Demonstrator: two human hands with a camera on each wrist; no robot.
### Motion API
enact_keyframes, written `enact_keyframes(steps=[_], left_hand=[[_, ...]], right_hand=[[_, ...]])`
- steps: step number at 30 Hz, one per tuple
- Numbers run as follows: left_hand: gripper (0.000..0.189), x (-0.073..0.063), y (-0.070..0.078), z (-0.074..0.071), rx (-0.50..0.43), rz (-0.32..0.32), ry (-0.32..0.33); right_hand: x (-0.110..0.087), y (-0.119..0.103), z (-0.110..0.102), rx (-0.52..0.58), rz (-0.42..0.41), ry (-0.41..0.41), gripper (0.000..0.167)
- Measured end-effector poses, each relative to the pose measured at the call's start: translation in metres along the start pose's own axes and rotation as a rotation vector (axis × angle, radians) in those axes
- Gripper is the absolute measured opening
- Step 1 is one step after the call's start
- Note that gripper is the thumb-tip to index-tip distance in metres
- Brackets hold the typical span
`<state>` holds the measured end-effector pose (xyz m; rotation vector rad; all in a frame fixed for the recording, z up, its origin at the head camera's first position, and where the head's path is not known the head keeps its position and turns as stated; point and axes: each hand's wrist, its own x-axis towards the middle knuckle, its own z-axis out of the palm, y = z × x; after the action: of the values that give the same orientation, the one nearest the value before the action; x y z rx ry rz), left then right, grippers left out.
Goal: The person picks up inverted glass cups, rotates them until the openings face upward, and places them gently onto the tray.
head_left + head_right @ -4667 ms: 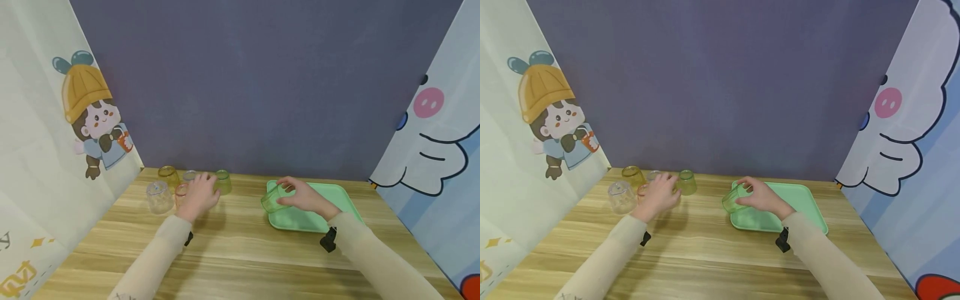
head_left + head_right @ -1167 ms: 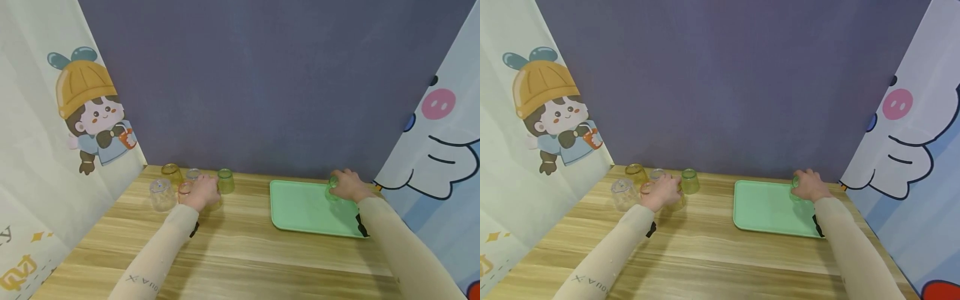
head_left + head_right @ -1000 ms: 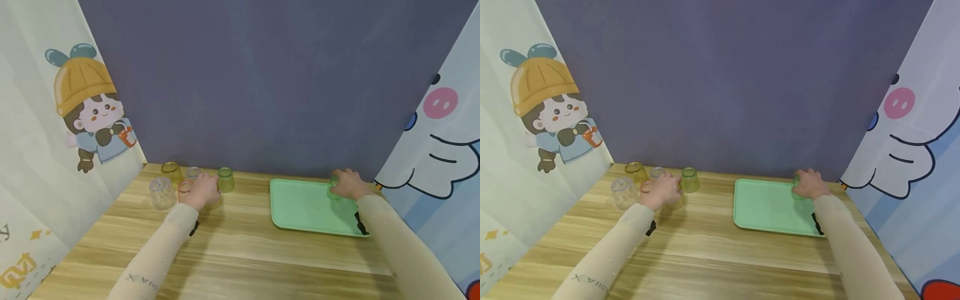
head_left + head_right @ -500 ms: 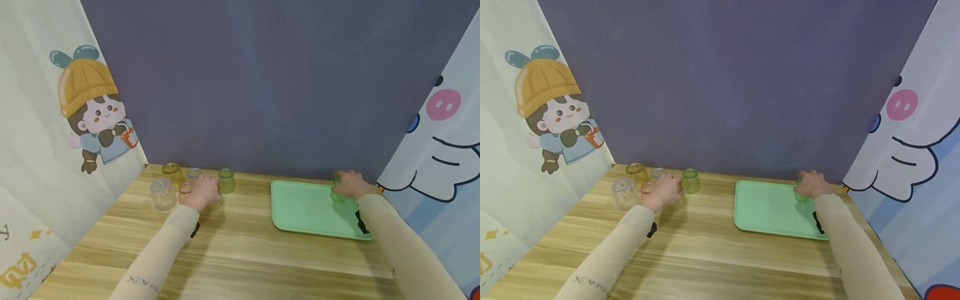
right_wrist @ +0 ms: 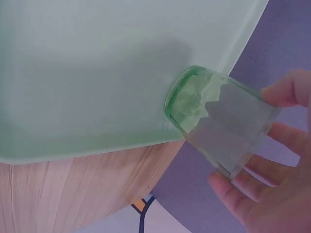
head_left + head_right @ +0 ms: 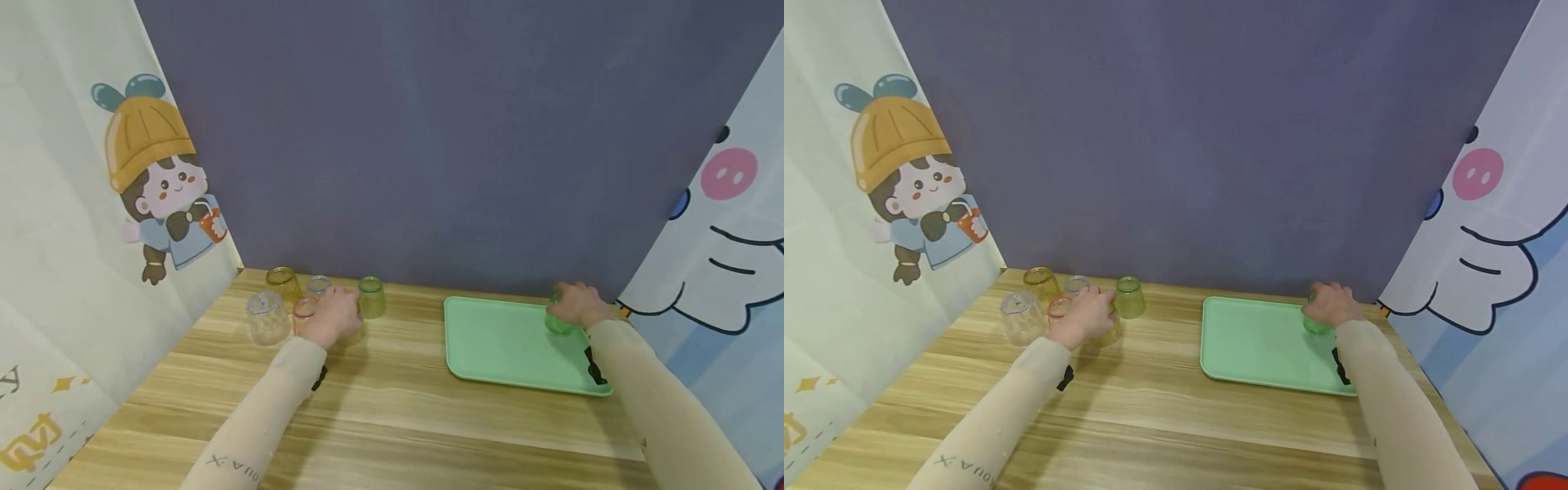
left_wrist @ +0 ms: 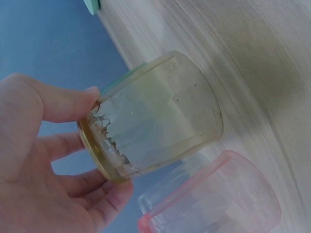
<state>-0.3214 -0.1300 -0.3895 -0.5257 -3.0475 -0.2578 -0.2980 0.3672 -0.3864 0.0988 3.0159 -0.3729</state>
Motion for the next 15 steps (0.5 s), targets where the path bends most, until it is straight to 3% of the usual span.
enact_keyframes(steps=[15], left_hand=[[0.058,0.0013,-0.0010,0.0023,0.025,0.021,0.023]], right_hand=[[0.0065,0.0029,0.0090,0.016,-0.015,0.036,0.073]])
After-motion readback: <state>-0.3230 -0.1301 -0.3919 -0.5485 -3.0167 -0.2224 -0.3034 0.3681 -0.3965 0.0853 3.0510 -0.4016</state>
